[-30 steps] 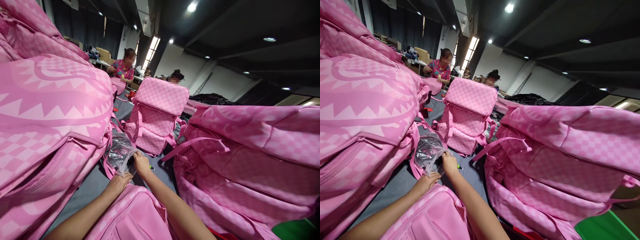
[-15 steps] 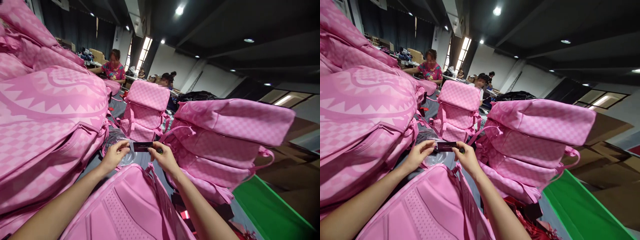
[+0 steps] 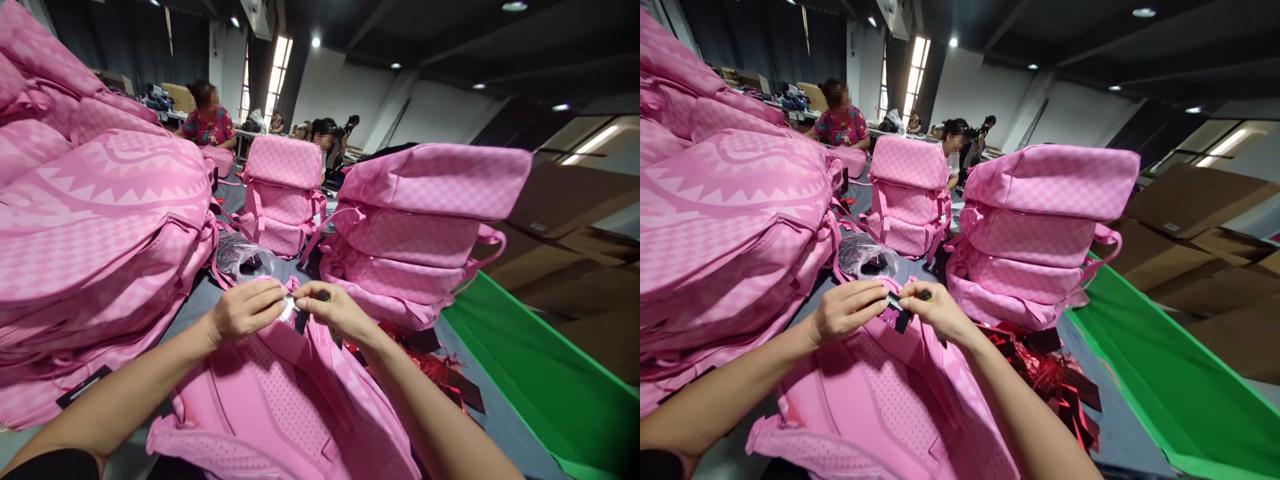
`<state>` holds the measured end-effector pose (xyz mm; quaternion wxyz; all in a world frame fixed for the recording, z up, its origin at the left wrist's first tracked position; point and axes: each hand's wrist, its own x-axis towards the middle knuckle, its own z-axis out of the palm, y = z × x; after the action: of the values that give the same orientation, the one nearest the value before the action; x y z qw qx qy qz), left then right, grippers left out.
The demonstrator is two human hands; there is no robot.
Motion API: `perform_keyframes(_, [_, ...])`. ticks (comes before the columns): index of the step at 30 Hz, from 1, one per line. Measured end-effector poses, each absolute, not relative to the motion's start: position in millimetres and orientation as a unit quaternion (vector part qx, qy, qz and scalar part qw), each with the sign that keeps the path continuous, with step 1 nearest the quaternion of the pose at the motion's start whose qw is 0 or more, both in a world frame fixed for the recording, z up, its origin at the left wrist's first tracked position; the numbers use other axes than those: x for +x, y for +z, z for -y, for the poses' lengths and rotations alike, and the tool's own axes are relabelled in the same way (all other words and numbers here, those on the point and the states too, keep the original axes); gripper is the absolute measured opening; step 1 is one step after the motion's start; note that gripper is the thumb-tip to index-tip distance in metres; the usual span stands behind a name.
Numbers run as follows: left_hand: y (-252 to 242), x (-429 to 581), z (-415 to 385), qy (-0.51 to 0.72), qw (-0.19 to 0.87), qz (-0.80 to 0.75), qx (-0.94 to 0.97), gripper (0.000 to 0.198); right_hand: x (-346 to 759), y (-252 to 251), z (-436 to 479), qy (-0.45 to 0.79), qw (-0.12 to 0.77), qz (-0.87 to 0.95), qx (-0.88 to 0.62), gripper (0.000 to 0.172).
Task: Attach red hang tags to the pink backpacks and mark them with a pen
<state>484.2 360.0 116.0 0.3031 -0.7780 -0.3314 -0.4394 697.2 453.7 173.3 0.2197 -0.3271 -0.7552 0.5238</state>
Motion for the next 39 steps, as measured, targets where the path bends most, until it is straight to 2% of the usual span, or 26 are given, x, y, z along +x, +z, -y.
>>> perform_keyframes(3, [92,482,-351,-0.436,0.202,0.508,-0.714,0.044,702,157,-462,0.395,0.330,0.775,-0.367,0.026])
perform_keyframes(6, [61,476,-339,-0.344,0.065,0.644,-0.680,0.054,702,137,-461,0.341,0.336,0.792,-0.379,0.024])
perform_keyframes(9, [46,477,-332,-0.264,0.009,0.667,-0.696,0.061,700,121,-451,0.293,0.326,0.821,-0.367,0.021])
perform_keyframes(12, [56,486,-339,-0.259,0.006,0.663,-0.702,0.069,700,111,-453,0.232,0.346,0.822,-0.388,0.019])
perform_keyframes(14, [66,493,-349,-0.245,-0.009,0.668,-0.703,0.061,700,105,-464,0.241,0.318,0.816,-0.418,0.018])
perform_keyframes(16, [73,499,-356,-0.236,-0.027,0.669,-0.705,0.038,700,99,-475,0.279,0.258,0.823,-0.423,0.014])
perform_keyframes(18, [71,501,-355,-0.262,-0.022,0.648,-0.715,0.019,698,97,-479,0.311,0.204,0.837,-0.401,0.007])
perform_keyframes(20, [64,500,-347,-0.315,0.007,0.613,-0.725,0.013,694,97,-473,0.316,0.156,0.859,-0.371,0.008])
perform_keyframes(22, [55,496,-338,-0.359,0.028,0.584,-0.727,0.018,687,99,-462,0.269,0.098,0.893,-0.348,0.016])
perform_keyframes(24, [51,491,-332,-0.380,0.031,0.595,-0.708,0.037,680,101,-452,0.195,0.046,0.920,-0.337,0.023])
perform_keyframes(26, [53,488,-330,-0.366,0.012,0.660,-0.656,0.062,674,101,-450,0.157,0.016,0.926,-0.344,0.025])
perform_keyframes(28, [57,487,-332,-0.313,-0.035,0.734,-0.602,0.074,669,97,-453,0.167,-0.003,0.923,-0.346,0.026])
perform_keyframes(31, [61,488,-336,-0.254,-0.094,0.770,-0.578,0.064,665,89,-460,0.177,-0.018,0.927,-0.331,0.026])
perform_keyframes(35, [57,489,-335,-0.277,-0.098,0.766,-0.572,0.060,663,89,-465,0.171,-0.019,0.938,-0.301,0.023])
perform_keyframes(39, [46,485,-333,-0.313,-0.102,0.748,-0.576,0.050,647,95,-466,0.215,0.059,0.928,-0.297,0.017])
